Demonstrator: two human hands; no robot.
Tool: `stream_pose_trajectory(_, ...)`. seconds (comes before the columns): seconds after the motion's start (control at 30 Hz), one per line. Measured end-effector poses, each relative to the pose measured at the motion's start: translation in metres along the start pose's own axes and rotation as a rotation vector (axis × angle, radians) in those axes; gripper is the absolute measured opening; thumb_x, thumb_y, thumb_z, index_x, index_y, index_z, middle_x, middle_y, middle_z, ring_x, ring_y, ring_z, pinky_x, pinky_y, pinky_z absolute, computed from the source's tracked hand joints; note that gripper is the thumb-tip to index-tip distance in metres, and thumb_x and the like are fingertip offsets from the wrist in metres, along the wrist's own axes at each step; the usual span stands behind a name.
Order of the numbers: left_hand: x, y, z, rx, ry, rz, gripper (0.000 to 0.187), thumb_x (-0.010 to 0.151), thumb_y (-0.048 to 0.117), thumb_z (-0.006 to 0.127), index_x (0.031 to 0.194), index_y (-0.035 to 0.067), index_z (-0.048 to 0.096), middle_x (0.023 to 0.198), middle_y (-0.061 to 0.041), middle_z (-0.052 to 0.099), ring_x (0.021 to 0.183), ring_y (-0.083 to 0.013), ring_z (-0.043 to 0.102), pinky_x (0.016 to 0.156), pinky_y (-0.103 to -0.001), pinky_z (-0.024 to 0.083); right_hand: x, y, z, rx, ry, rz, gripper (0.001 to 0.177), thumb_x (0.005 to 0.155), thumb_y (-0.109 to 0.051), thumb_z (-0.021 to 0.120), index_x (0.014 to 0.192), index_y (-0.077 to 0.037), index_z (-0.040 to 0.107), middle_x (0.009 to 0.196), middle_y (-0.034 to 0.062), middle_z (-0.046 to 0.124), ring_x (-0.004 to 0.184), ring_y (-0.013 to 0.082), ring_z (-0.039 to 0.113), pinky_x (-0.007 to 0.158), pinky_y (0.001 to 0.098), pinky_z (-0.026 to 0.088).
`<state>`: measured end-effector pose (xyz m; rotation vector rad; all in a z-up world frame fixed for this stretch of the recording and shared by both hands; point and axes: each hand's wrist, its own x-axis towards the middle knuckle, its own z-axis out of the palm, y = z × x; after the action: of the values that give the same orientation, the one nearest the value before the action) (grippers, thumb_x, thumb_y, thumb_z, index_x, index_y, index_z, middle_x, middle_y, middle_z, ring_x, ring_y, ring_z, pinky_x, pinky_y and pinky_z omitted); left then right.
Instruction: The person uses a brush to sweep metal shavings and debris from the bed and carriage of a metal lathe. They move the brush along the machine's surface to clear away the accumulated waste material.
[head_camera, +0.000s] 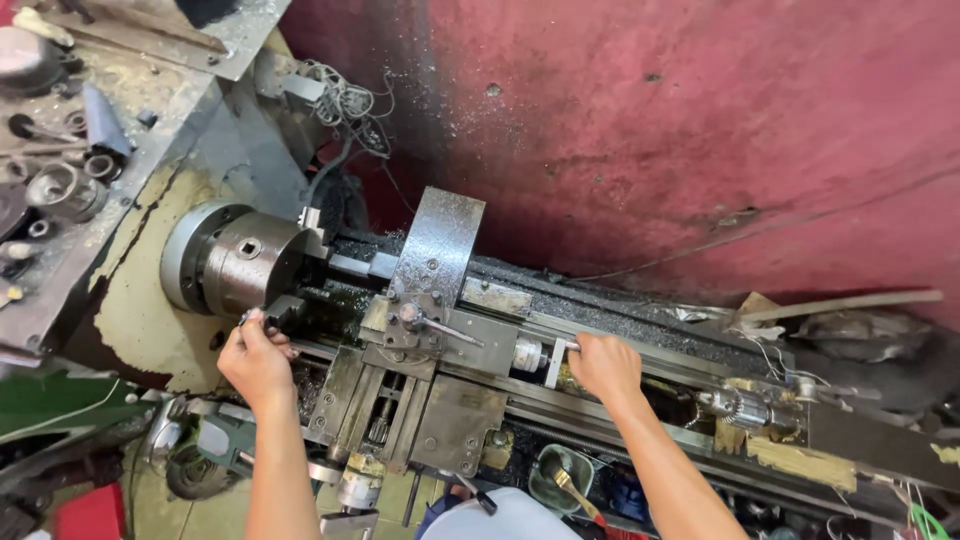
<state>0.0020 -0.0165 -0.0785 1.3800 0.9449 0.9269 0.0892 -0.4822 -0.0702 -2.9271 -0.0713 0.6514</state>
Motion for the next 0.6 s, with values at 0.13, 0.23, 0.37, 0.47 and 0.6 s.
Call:
stream_pose_trajectory(0.13,0.001,-0.001,0.000,0.006,0.001,-0.031,0.033,0.102,0.025,0.068,0.078,0.001,0.064,0.059,-0.016,0.058,0.038,-0.0158,0.053,0.041,-0.031,0.051,0.015,0.014,0.025,0.004,0.038,-0.016,0.036,0.088,-0.047,0.052,0.098,-0.019,0.071,0.098,0.0180,0.076,0.101,0.0425,0.073,0.089,0.0542,0.058)
stream_pose_trajectory(0.23,0.004,-0.007,-0.003,0.021,0.005,-0.055,0.033,0.101,0.025,0.069,0.078,0.002,0.064,0.060,-0.015,0.058,0.038,-0.0158,0.053,0.041,-0.032,0.052,0.008,0.008,0.017,0.012,0.041,-0.001,0.036,0.086,-0.049,0.054,0.097,-0.020,0.071,0.098,0.0163,0.077,0.101,0.0416,0.073,0.087,0.0550,0.058)
stream_pose_trajectory(0.37,0.002,-0.007,-0.004,0.031,-0.021,-0.075,0.033,0.103,0.027,0.068,0.081,0.003,0.063,0.063,-0.015,0.058,0.041,-0.0143,0.053,0.043,-0.031,0.053,-0.030,-0.010,-0.008,0.177,0.187,-0.058,0.028,0.088,-0.026,0.063,0.112,-0.011,0.062,0.105,0.0186,0.070,0.106,0.0398,0.069,0.086,0.0523,0.059)
stream_pose_trajectory(0.47,-0.007,0.031,-0.005,0.071,-0.087,-0.169,0.036,0.105,0.031,0.065,0.081,0.006,0.058,0.062,-0.009,0.054,0.044,-0.0129,0.047,0.045,-0.031,0.048,-0.050,0.011,0.019,0.286,0.397,-0.167,0.045,0.091,-0.018,0.066,0.133,-0.003,0.057,0.122,0.0193,0.060,0.119,0.0376,0.060,0.095,0.0484,0.053)
stream_pose_trajectory(0.6,-0.013,0.047,-0.020,0.164,-0.212,-0.340,0.045,0.107,0.052,0.062,0.085,0.013,0.057,0.068,0.000,0.056,0.053,-0.0059,0.048,0.051,-0.024,0.051,-0.103,0.053,0.085,0.377,0.849,-0.367,0.036,0.099,-0.021,0.060,0.127,0.001,0.065,0.124,0.0149,0.060,0.120,0.0306,0.059,0.103,0.0413,0.051)
